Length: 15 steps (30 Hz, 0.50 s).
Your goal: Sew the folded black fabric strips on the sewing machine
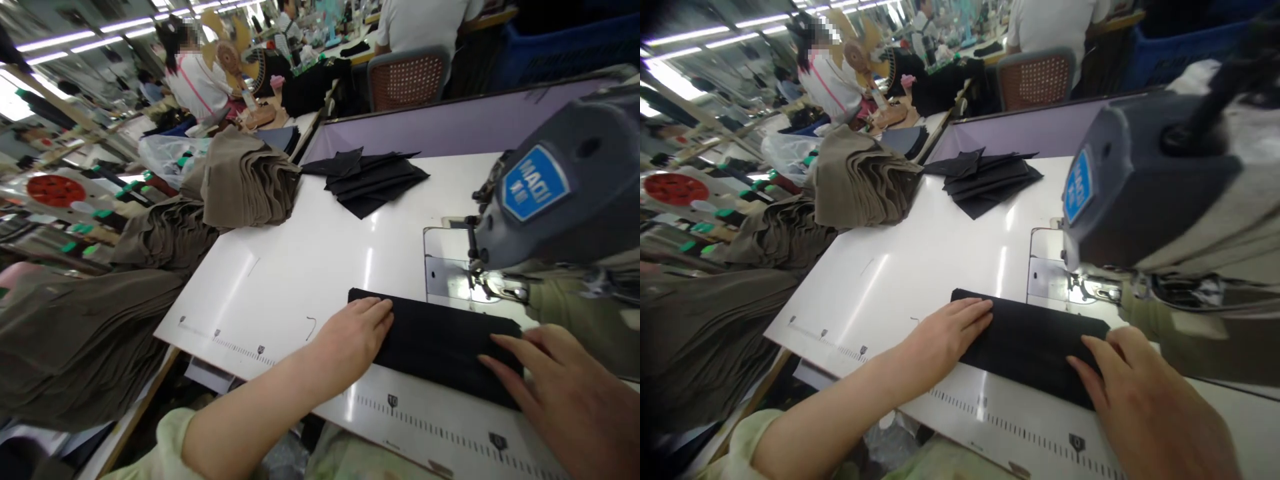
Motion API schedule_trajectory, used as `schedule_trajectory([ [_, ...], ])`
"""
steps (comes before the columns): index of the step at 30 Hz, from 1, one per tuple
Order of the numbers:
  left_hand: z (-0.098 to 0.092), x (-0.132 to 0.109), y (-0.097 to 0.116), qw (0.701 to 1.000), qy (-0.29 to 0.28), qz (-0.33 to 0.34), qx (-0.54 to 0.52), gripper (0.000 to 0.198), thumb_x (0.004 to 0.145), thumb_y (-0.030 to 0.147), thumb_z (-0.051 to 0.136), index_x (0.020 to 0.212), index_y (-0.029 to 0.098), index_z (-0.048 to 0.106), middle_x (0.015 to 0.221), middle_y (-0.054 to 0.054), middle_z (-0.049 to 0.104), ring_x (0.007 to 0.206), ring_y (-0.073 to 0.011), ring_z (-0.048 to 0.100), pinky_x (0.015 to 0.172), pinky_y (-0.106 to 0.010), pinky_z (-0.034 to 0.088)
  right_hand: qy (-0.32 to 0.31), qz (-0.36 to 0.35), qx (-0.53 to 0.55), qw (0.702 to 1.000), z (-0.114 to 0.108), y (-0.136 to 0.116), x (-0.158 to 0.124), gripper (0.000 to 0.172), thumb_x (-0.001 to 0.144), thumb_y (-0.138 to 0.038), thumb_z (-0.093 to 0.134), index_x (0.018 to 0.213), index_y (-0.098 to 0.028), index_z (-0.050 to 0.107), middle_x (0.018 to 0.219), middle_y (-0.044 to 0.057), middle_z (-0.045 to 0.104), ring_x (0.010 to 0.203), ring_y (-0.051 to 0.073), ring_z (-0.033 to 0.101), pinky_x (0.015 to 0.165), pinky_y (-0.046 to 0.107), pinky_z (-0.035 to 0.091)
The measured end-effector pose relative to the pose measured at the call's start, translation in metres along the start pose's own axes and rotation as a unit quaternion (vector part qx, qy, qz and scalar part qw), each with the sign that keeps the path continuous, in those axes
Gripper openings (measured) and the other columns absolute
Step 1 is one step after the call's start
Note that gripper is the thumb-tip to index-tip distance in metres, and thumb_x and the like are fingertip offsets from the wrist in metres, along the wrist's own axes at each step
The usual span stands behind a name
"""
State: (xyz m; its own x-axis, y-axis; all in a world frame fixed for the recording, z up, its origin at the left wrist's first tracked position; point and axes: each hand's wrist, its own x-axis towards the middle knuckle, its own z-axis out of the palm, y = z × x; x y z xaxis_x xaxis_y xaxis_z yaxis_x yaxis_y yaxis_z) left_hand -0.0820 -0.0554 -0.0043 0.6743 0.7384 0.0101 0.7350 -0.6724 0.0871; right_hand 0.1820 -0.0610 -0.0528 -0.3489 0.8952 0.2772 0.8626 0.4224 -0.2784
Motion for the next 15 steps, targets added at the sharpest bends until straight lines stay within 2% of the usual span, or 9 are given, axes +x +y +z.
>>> schedule_trajectory([
  [2,-0.001,0.007,0.003,1.0,-0.019,-0.002,0.011,0.03,0.087,0.008,0.038,0.112,0.005,0.055,0.113,-0.016,0.058,0.102,-0.0227,0.055,0.085,-0.034,0.047,0.039,-0.062,-0.083,0.994,-0.007,-0.015,0.012,0.039,0.091,-0.032,0.029,0.094,-0.011,0.062,0.101,0.017,0.057,0.086,0.029,0.056,0.071,0.047,0.048],
  [4,-0.003,0.015,0.009,0.999,-0.028,-0.032,0.022,0.029,0.088,0.015,0.042,0.113,0.008,0.055,0.097,-0.013,0.061,0.088,-0.0242,0.058,0.073,-0.037,0.049,0.047,-0.162,-0.094,0.981,-0.009,-0.027,0.02,0.04,0.087,-0.011,0.025,0.103,-0.012,0.061,0.112,0.015,0.057,0.097,0.025,0.055,0.076,0.041,0.05],
  [6,-0.002,0.023,0.016,0.998,-0.023,-0.049,0.03,0.027,0.089,0.025,0.046,0.107,0.01,0.058,0.085,-0.01,0.059,0.079,-0.0246,0.057,0.066,-0.038,0.049,0.028,-0.224,-0.088,0.97,-0.007,-0.036,0.024,0.045,0.08,0.001,0.025,0.102,-0.012,0.063,0.112,0.012,0.06,0.101,0.02,0.055,0.081,0.035,0.051],
  [7,-0.001,0.027,0.02,0.998,-0.017,-0.044,0.033,0.026,0.089,0.029,0.047,0.1,0.01,0.061,0.083,-0.01,0.058,0.078,-0.0246,0.056,0.066,-0.038,0.048,0.019,-0.232,-0.086,0.969,-0.006,-0.039,0.025,0.045,0.078,0.003,0.026,0.099,-0.011,0.064,0.11,0.011,0.062,0.101,0.019,0.055,0.083,0.034,0.051],
  [9,0.003,0.033,0.025,0.999,-0.006,-0.012,0.037,0.026,0.088,0.03,0.048,0.088,0.009,0.063,0.083,-0.011,0.057,0.083,-0.0249,0.055,0.07,-0.037,0.048,0.007,-0.215,-0.083,0.973,-0.003,-0.044,0.026,0.038,0.079,-0.001,0.032,0.096,-0.009,0.065,0.106,0.013,0.063,0.098,0.022,0.056,0.084,0.036,0.051],
  [11,0.009,0.036,0.029,0.999,0.006,0.022,0.042,0.027,0.089,0.026,0.045,0.086,0.007,0.063,0.085,-0.012,0.058,0.087,-0.0252,0.054,0.076,-0.036,0.047,0.004,-0.193,-0.064,0.979,-0.001,-0.047,0.026,0.029,0.084,-0.011,0.039,0.099,-0.007,0.064,0.104,0.015,0.062,0.096,0.024,0.056,0.084,0.039,0.051],
  [13,0.014,0.035,0.031,0.998,0.025,0.037,0.046,0.029,0.09,0.022,0.04,0.091,0.004,0.062,0.087,-0.014,0.06,0.09,-0.0263,0.053,0.079,-0.037,0.046,0.005,-0.183,-0.047,0.982,0.001,-0.048,0.024,0.03,0.085,-0.022,0.046,0.106,-0.006,0.06,0.104,0.016,0.06,0.096,0.026,0.055,0.085,0.043,0.05],
  [15,0.019,0.031,0.032,0.997,0.051,0.037,0.039,0.032,0.09,0.021,0.038,0.104,0.0,0.058,0.099,-0.016,0.059,0.096,-0.0279,0.051,0.084,-0.039,0.045,0.004,-0.181,-0.04,0.983,0.006,-0.047,0.02,0.036,0.085,-0.027,0.048,0.113,-0.005,0.057,0.108,0.016,0.058,0.1,0.028,0.052,0.09,0.045,0.047],
])
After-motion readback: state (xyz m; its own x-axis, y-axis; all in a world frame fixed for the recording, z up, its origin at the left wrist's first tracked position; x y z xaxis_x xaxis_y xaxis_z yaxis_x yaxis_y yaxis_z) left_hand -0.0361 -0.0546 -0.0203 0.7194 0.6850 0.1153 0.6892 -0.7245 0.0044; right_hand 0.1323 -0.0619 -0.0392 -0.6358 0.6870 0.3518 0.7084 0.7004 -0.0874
